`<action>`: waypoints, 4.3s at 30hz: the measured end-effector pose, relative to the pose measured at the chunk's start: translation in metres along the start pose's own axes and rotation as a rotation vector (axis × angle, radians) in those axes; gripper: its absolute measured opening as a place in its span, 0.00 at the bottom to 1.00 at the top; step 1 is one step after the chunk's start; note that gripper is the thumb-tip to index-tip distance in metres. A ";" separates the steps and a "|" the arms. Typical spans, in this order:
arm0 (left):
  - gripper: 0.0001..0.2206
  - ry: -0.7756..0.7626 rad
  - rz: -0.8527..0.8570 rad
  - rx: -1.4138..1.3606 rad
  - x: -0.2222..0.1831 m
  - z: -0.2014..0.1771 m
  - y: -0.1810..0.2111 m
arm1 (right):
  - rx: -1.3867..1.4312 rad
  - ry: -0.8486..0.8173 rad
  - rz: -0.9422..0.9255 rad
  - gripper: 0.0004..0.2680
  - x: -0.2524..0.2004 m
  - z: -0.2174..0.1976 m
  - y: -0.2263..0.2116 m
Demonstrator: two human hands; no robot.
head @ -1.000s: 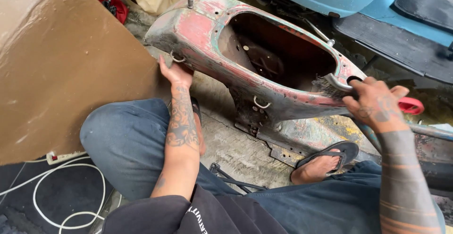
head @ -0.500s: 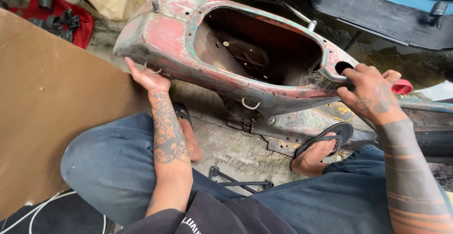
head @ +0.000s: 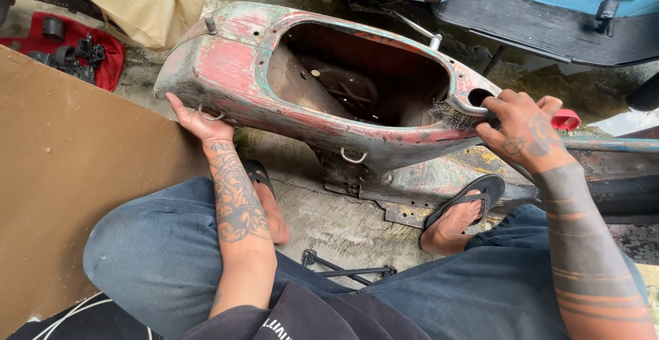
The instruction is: The person uses a wire brush to clean and remove debris from a metal scooter body part.
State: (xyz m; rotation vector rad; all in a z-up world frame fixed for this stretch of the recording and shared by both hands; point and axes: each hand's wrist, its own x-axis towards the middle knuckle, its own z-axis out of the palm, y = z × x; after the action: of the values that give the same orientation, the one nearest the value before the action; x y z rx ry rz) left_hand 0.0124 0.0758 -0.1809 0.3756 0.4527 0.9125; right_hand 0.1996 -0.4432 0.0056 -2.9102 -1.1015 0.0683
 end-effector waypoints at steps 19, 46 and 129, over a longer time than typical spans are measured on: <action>0.38 0.028 -0.194 0.050 -0.023 0.012 0.007 | -0.193 0.098 0.075 0.10 0.017 0.032 0.029; 0.46 0.147 -0.040 -0.197 -0.042 0.030 -0.002 | -0.185 0.144 0.094 0.09 0.020 0.045 0.048; 0.30 -1.390 0.946 2.221 -0.121 0.129 0.009 | -0.323 0.168 0.023 0.08 0.014 0.040 0.045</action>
State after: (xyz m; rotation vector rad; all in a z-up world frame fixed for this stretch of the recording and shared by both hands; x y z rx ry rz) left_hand 0.0097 -0.0341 -0.0423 3.1634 -0.3248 0.3394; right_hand 0.2378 -0.4673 -0.0370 -3.1301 -1.1458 -0.3817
